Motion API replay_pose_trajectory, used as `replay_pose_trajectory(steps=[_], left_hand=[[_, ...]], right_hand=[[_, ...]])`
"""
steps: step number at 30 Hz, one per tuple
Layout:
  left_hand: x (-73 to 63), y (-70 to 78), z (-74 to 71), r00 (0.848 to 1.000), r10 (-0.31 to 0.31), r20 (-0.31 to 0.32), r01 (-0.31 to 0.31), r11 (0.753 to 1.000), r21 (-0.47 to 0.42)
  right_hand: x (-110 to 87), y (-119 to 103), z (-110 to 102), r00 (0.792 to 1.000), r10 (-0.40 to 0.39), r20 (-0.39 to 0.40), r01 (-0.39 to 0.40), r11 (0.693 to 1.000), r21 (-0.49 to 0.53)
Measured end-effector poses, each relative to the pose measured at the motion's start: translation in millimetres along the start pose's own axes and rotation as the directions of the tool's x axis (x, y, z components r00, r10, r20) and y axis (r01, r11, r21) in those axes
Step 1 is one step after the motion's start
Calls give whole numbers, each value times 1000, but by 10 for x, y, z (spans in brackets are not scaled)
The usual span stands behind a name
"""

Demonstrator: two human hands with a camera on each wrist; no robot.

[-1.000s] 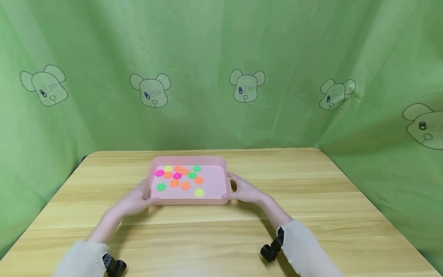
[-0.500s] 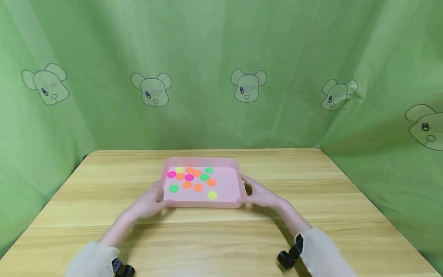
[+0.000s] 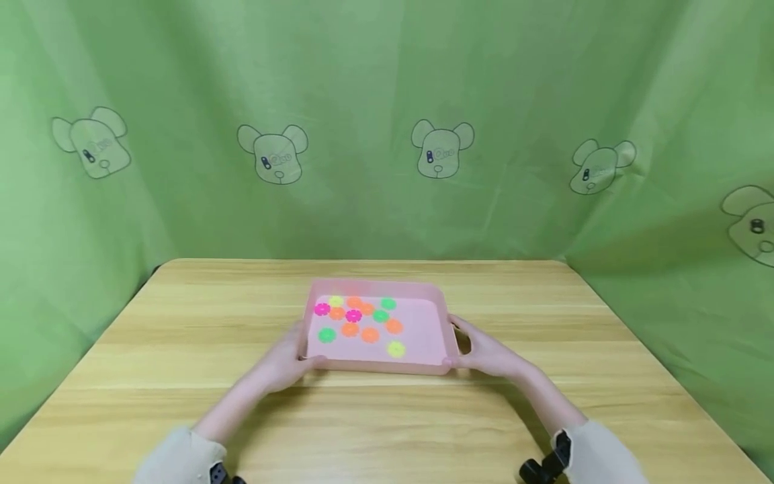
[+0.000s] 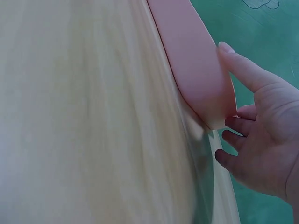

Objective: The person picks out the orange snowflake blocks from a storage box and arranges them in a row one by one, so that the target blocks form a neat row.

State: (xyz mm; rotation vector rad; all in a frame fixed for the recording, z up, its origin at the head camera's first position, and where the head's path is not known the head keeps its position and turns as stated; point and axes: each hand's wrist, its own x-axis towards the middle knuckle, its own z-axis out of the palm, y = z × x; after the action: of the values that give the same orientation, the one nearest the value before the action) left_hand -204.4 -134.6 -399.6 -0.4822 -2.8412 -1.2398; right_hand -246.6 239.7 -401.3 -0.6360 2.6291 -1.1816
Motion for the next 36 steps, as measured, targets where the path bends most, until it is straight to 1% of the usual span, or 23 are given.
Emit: replay_pose_trajectory(steps=[7,13,18,20,26,32,36], left_hand=[[-29,50,68,999,-36,-6,36,999,-3],[-53,111,101,998,-57,-6,57,998,-7],[-90,152,119,999,-43,8,44,998,-37],[-111,173,118,999,-44,10,44,998,-35],[-186,233,104,998,-49,29,49,999,0],[-248,263,101,998,-45,39,44,999,18],[-293,290,103,998,-37,49,36,999,26]], right_hand=[[-136,32,-42,1000,-11,-12,11,998,-55],[-215,43,-71,999,-21,-24,20,999,-41],[-276,60,-96,1000,-22,-18,22,999,-38],[-290,81,-101,999,-27,-23,26,999,-46],[-350,94,-114,998,-49,-28,46,995,-92],[-423,73,-105,999,-45,-26,43,995,-94],[-472,65,-109,998,-63,-24,60,992,-107]])
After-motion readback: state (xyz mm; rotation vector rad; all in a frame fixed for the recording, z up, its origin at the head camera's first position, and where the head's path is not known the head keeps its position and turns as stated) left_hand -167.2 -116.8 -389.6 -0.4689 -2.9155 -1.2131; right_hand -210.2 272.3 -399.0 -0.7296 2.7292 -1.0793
